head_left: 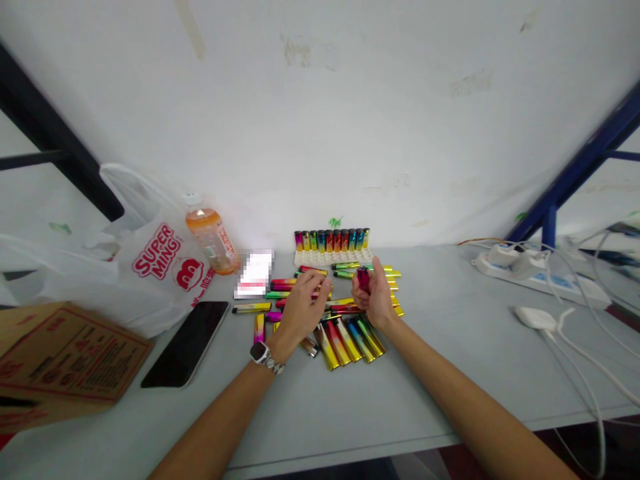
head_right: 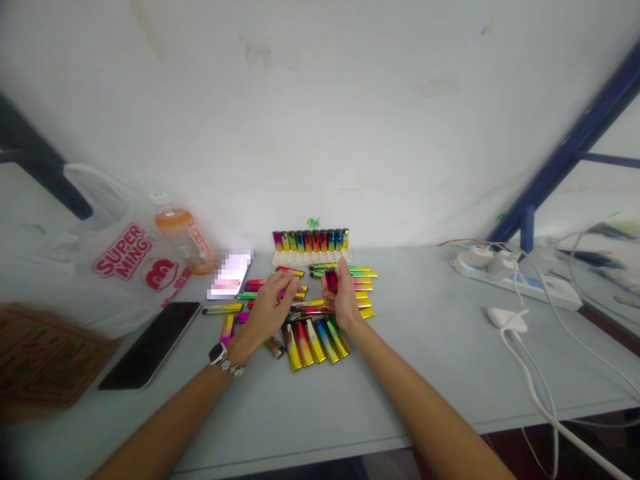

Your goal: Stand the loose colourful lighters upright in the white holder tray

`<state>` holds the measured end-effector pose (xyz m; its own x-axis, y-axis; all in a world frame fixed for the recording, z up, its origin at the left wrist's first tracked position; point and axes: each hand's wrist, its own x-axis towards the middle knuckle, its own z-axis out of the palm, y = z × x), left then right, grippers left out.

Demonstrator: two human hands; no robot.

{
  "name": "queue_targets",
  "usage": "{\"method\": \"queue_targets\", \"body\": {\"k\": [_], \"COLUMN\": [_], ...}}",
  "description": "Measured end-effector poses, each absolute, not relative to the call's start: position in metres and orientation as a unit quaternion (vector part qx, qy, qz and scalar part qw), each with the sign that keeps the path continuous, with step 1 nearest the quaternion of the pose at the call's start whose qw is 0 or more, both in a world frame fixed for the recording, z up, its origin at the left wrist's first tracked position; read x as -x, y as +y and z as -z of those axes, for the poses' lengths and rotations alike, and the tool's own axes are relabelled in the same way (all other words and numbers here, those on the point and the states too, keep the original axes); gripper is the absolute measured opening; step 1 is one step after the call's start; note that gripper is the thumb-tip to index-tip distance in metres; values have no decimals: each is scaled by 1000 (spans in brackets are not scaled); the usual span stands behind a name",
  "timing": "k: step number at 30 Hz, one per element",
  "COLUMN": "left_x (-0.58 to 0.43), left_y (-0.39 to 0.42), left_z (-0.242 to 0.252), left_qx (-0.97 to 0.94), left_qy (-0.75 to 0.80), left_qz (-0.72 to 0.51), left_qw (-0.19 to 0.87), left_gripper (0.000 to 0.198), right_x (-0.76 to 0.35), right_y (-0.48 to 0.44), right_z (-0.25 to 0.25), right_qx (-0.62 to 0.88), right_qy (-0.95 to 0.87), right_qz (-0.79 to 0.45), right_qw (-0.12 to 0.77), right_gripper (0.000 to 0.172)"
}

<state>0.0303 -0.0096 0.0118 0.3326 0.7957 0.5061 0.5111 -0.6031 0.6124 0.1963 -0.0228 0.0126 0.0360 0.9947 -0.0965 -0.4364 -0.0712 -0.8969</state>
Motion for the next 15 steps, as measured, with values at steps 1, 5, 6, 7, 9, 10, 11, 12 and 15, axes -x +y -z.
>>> {"method": "queue_targets", "body": {"k": [1, 5, 6, 7, 9, 10, 11, 12, 15], "left_x": [-30, -30, -30, -30, -30, -30, -30, -30, -29], "left_y": [-9, -9, -8, -8, -8, -9, -9, -9, -9], "left_z": [-12, -11, -10, -10, -10, -10, -10, -10, -11], "left_qx": [-797, -797, -797, -797, -797, -797, -797, -797, -796], "left_qy": [410, 409, 409, 409, 408, 408, 407, 405, 404], "left_qz": [-407, -407, -408, -408, -408, -408, -409, -410, -412], "left_qw": [176, 176, 176, 176, 178, 179, 181, 182, 183], "left_gripper": [35, 38, 39, 39, 39, 40, 40, 40, 41], "right_x": [-197, -197, -196, -196, -195, -195, -194, -194, -193], "right_y": [-23, -22, -21, -20, -19, -18, -19, -19, -19], "right_z": [-13, -11, -10, -10, -9, -10, -10, -10, -10], "right_qx": [396, 413, 435, 458, 490, 494, 494, 492, 492], "right_qy": [-342, -342, -342, -344, -351, -357, -361, -362, -360], "right_qz": [-613, -595, -580, -562, -530, -523, -520, -520, -525], "right_qw": [592, 598, 597, 597, 596, 596, 596, 596, 593], "right_gripper": [62, 58, 55, 51, 45, 43, 41, 40, 39]}}
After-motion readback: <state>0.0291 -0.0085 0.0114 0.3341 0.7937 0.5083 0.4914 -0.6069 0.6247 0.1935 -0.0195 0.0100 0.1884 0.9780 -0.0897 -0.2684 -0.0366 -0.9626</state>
